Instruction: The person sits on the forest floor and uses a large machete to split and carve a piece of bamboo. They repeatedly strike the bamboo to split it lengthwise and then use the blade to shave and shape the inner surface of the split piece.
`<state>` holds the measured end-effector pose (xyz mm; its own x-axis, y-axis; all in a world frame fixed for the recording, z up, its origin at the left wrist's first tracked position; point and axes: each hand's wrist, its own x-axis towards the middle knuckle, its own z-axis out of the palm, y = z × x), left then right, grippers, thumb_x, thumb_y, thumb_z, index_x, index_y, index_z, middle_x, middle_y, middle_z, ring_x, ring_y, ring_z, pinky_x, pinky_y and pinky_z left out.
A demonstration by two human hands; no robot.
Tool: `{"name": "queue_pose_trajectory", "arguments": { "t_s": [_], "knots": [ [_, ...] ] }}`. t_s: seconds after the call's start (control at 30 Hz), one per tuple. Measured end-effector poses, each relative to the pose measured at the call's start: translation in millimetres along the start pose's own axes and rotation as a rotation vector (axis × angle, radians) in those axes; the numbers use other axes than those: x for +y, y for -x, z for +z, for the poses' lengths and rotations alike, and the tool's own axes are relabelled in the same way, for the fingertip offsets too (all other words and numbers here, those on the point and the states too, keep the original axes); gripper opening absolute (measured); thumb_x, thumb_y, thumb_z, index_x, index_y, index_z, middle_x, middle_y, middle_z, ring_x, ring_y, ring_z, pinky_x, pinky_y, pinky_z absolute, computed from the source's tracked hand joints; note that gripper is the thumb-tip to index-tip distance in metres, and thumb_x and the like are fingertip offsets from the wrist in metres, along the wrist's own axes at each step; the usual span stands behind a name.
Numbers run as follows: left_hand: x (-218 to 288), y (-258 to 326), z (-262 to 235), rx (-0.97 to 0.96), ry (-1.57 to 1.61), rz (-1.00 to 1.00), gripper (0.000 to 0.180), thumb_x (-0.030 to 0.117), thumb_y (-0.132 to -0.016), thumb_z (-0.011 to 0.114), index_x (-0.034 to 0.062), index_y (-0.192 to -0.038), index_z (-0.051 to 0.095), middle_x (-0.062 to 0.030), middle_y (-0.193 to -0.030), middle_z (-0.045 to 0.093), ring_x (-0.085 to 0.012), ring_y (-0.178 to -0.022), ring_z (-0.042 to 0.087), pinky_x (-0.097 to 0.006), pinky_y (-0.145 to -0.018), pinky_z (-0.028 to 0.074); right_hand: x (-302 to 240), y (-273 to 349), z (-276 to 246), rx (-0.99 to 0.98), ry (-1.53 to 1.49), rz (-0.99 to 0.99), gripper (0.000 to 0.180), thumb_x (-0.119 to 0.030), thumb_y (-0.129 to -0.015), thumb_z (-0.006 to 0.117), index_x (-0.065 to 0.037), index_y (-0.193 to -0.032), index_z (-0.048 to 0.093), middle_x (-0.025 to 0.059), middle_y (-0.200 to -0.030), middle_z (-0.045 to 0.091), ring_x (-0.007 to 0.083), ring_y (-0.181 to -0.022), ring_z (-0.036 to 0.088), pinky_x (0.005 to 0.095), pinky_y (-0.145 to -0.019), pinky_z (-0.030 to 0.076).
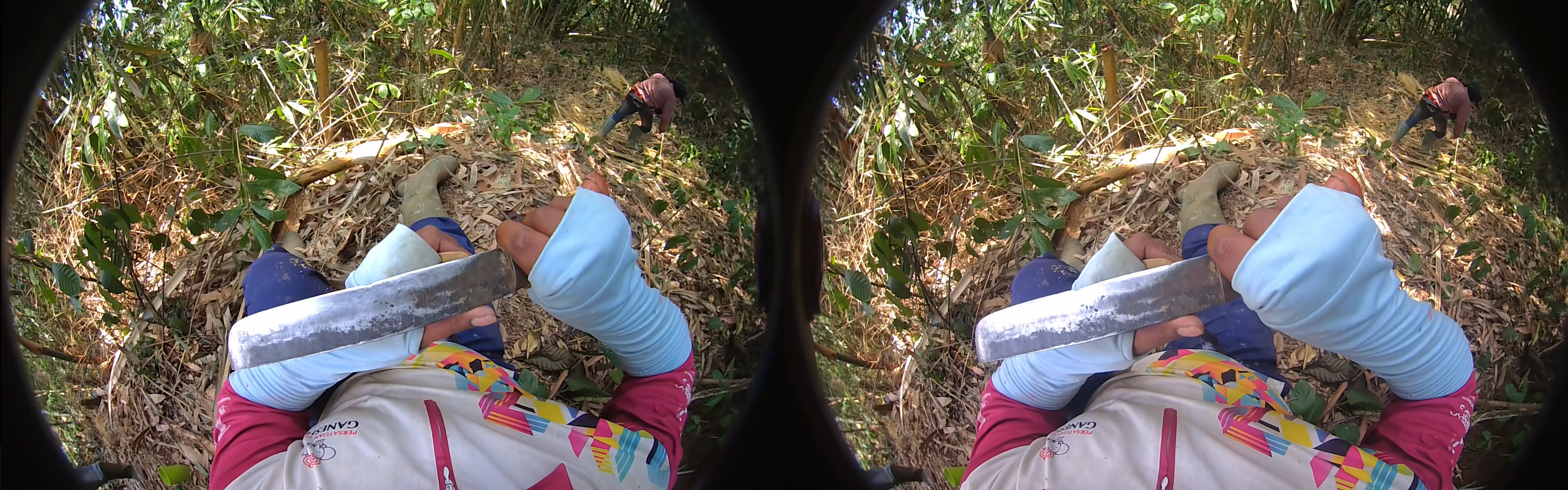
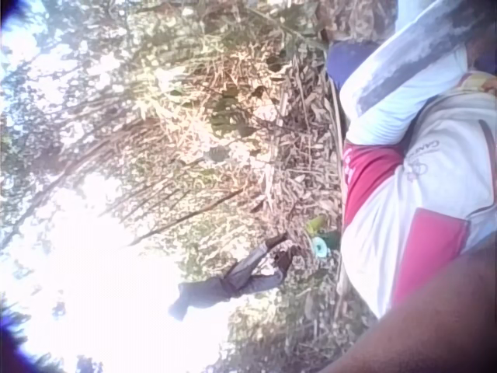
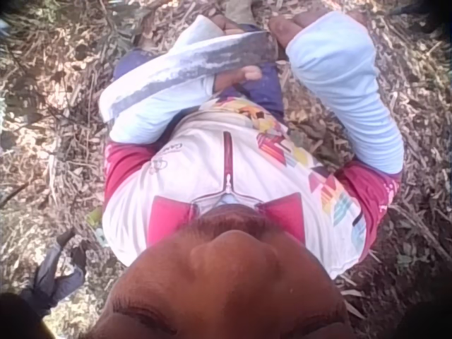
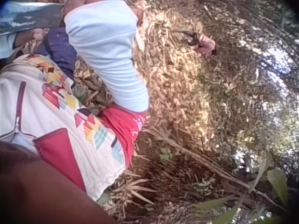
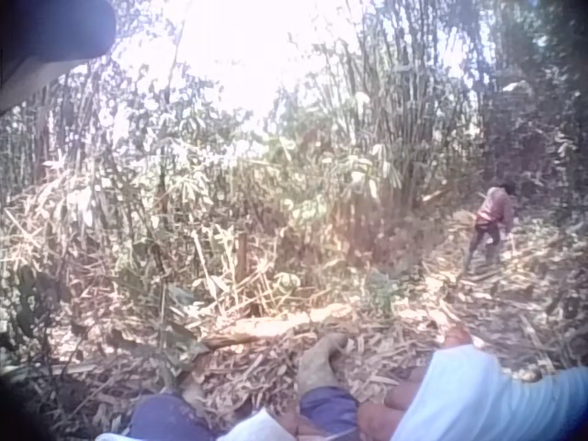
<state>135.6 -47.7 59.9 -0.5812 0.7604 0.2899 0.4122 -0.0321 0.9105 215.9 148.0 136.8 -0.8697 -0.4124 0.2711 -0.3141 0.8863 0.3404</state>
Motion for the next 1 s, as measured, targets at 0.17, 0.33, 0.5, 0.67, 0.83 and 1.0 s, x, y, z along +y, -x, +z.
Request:
{"name": "queue_pose_trajectory", "arguments": {
  "t_s": [0.17,0.33,0.5,0.67,0.83,1.0],
  "knots": [
    [7.2,1.1,1.5,0.044,0.007,-0.031,0.054,0.031,-0.067,0.086,-0.0012,-0.098,0.056,-0.0062,-0.083,0.061,-0.0142,-0.075,0.058,-0.028,-0.066,0.045,-0.3,-1.1,-2.5,0.001,0.011,-0.002,0.010,-0.027,-0.075,0.059,-0.017,-0.075,0.058,-0.0027,-0.053,0.047,0.0196,-0.049,0.054,0.0461,-0.056,0.037],
    [13.4,-1.1,-4.2,-0.016,0.040,-0.040,0.042,0.024,-0.075,0.081,0.0020,-0.101,0.057,-0.0060,-0.084,0.062,-0.0139,-0.075,0.059,-0.028,-0.066,0.046,-0.5,-1.4,-4.5,-0.003,0.028,0.020,0.010,-0.027,-0.075,0.058,-0.017,-0.077,0.057,-0.0029,-0.053,0.047,0.0193,-0.050,0.055,0.0474,-0.057,0.037],
    [4.7,-1.1,-5.4,-0.071,-0.067,0.075,0.034,0.025,-0.087,0.069,0.0035,-0.111,0.057,-0.0069,-0.086,0.060,-0.0153,-0.078,0.056,-0.029,-0.069,0.045,0.0,-4.0,-7.4,0.043,0.092,0.095,0.009,-0.025,-0.075,0.058,-0.017,-0.080,0.058,-0.0021,-0.058,0.050,0.0196,-0.054,0.057,0.0428,-0.056,0.039],
    [-1.6,-5.2,0.2,-0.011,0.099,0.034,0.028,0.020,-0.083,0.071,0.0037,-0.101,0.059,-0.0030,-0.082,0.058,-0.0124,-0.074,0.053,-0.028,-0.066,0.043,7.5,3.5,10.9,0.158,-0.087,0.187,0.014,-0.019,-0.072,0.062,-0.015,-0.084,0.059,0.0007,-0.062,0.052,0.0215,-0.059,0.058,0.0391,-0.055,0.040],
    [-5.5,-4.3,-7.7,-0.085,0.028,-0.091,0.037,0.017,-0.074,0.080,0.0028,-0.101,0.058,-0.0033,-0.089,0.059,-0.0116,-0.079,0.056,-0.026,-0.071,0.046,5.1,6.5,17.6,0.143,-0.128,0.204,0.018,-0.017,-0.071,0.063,-0.013,-0.089,0.059,0.0021,-0.064,0.053,0.0239,-0.058,0.057,0.0396,-0.055,0.040],
    [-7.5,1.4,-14.8,0.072,-0.013,0.173,0.045,0.027,-0.077,0.079,0.0007,-0.106,0.057,-0.0070,-0.092,0.058,-0.0169,-0.081,0.056,-0.031,-0.071,0.045,-15.8,4.8,25.1,0.042,-0.081,0.147,0.016,-0.022,-0.075,0.059,-0.014,-0.089,0.058,-0.0008,-0.062,0.052,0.0213,-0.057,0.056,0.0442,-0.057,0.038]
  ]
}}
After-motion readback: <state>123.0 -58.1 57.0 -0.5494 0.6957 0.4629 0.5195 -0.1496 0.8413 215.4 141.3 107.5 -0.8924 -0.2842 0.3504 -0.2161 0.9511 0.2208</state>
